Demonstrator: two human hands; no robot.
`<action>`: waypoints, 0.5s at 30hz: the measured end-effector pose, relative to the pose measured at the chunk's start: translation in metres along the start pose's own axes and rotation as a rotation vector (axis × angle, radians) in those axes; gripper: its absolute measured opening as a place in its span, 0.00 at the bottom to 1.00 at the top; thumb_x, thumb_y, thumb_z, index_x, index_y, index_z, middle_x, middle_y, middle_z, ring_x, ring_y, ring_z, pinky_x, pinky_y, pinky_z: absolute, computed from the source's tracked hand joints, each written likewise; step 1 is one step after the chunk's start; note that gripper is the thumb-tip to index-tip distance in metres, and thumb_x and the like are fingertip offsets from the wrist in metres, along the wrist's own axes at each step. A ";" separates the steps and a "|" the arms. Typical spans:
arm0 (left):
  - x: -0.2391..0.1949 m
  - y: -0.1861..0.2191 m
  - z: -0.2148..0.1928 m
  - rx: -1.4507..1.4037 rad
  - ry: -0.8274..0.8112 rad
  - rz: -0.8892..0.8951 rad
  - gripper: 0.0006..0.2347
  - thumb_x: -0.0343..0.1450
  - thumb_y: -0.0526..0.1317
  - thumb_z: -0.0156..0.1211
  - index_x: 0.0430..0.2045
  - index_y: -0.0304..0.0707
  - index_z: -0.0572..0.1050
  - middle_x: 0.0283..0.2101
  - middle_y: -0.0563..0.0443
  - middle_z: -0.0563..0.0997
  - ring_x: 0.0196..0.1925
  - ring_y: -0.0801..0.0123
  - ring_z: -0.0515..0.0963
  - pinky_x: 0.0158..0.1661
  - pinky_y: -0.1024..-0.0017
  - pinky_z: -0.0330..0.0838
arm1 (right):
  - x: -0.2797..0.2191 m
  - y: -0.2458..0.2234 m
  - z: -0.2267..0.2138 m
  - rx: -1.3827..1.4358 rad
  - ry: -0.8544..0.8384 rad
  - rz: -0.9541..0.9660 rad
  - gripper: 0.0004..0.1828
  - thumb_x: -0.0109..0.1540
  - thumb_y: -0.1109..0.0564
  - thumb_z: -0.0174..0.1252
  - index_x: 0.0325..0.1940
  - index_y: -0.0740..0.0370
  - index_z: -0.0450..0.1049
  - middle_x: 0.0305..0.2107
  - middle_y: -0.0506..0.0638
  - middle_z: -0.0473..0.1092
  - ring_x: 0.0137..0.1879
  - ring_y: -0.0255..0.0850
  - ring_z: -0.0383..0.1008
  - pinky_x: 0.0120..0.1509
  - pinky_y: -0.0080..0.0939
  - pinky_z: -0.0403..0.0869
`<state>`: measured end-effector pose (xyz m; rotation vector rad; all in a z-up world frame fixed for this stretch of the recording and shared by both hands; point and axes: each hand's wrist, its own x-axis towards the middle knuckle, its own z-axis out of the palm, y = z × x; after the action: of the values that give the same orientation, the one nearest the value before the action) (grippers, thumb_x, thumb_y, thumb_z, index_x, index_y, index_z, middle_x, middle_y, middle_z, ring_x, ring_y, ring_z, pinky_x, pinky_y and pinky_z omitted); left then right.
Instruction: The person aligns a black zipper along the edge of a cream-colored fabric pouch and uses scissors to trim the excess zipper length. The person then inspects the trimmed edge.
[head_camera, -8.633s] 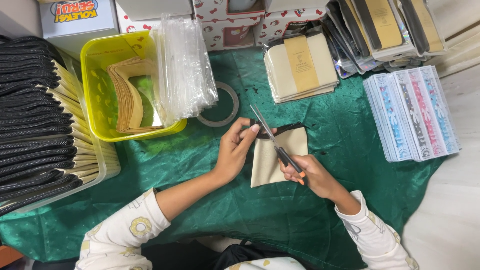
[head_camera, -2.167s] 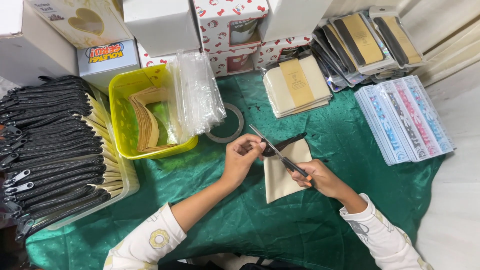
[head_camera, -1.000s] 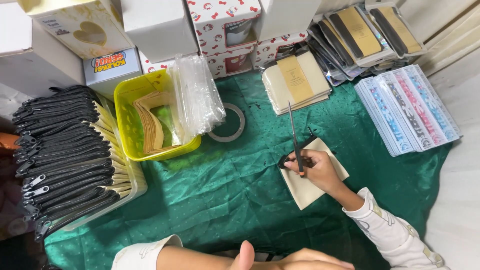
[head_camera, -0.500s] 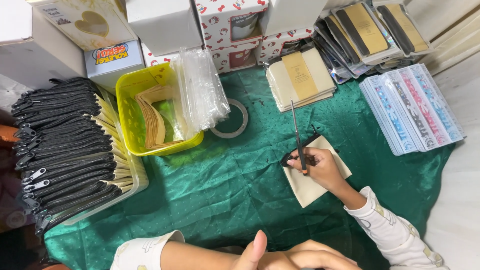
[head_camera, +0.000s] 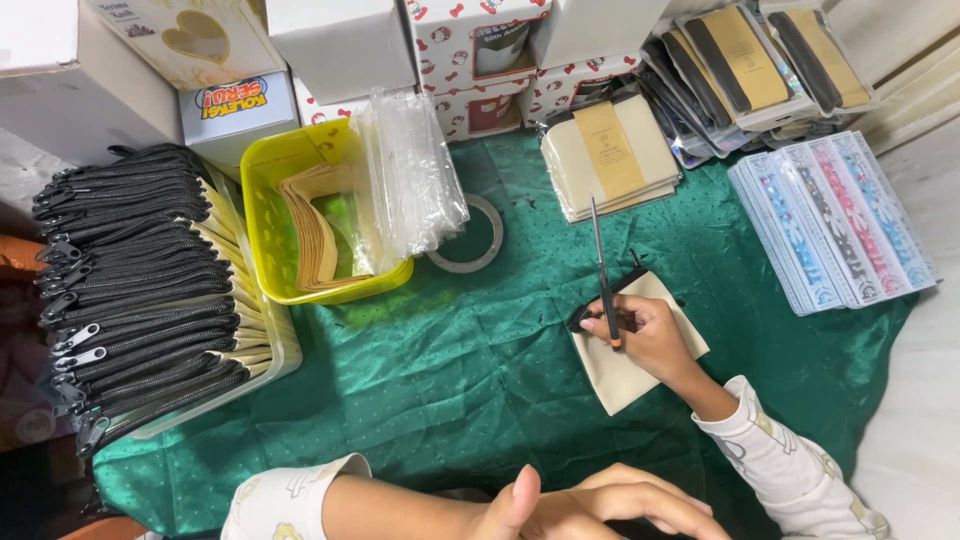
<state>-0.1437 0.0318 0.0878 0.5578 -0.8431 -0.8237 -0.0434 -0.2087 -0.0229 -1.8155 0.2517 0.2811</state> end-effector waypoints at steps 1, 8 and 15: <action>0.000 0.002 0.000 0.023 -0.017 -0.014 0.34 0.71 0.59 0.05 0.53 0.54 0.71 0.78 0.48 0.60 0.86 0.65 0.54 0.92 0.54 0.39 | 0.000 0.001 0.000 0.000 0.000 -0.005 0.15 0.53 0.57 0.71 0.41 0.67 0.83 0.28 0.54 0.79 0.32 0.36 0.75 0.34 0.33 0.76; 0.004 0.008 0.014 -0.360 0.086 -0.211 0.42 0.72 0.67 0.16 0.70 0.30 0.57 0.75 0.47 0.59 0.80 0.68 0.57 0.86 0.58 0.37 | 0.001 0.004 -0.001 -0.034 -0.007 -0.041 0.15 0.53 0.56 0.71 0.41 0.67 0.83 0.29 0.53 0.80 0.33 0.37 0.77 0.34 0.34 0.76; 0.004 -0.002 0.010 -0.292 0.079 -0.209 0.41 0.71 0.68 0.19 0.68 0.33 0.62 0.73 0.49 0.64 0.78 0.68 0.63 0.86 0.61 0.45 | 0.001 0.004 -0.002 -0.047 -0.004 -0.034 0.15 0.54 0.56 0.71 0.41 0.66 0.83 0.27 0.52 0.78 0.32 0.35 0.73 0.34 0.33 0.74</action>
<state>-0.1513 0.0261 0.0941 0.4203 -0.5847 -1.0881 -0.0432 -0.2118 -0.0268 -1.8640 0.2129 0.2695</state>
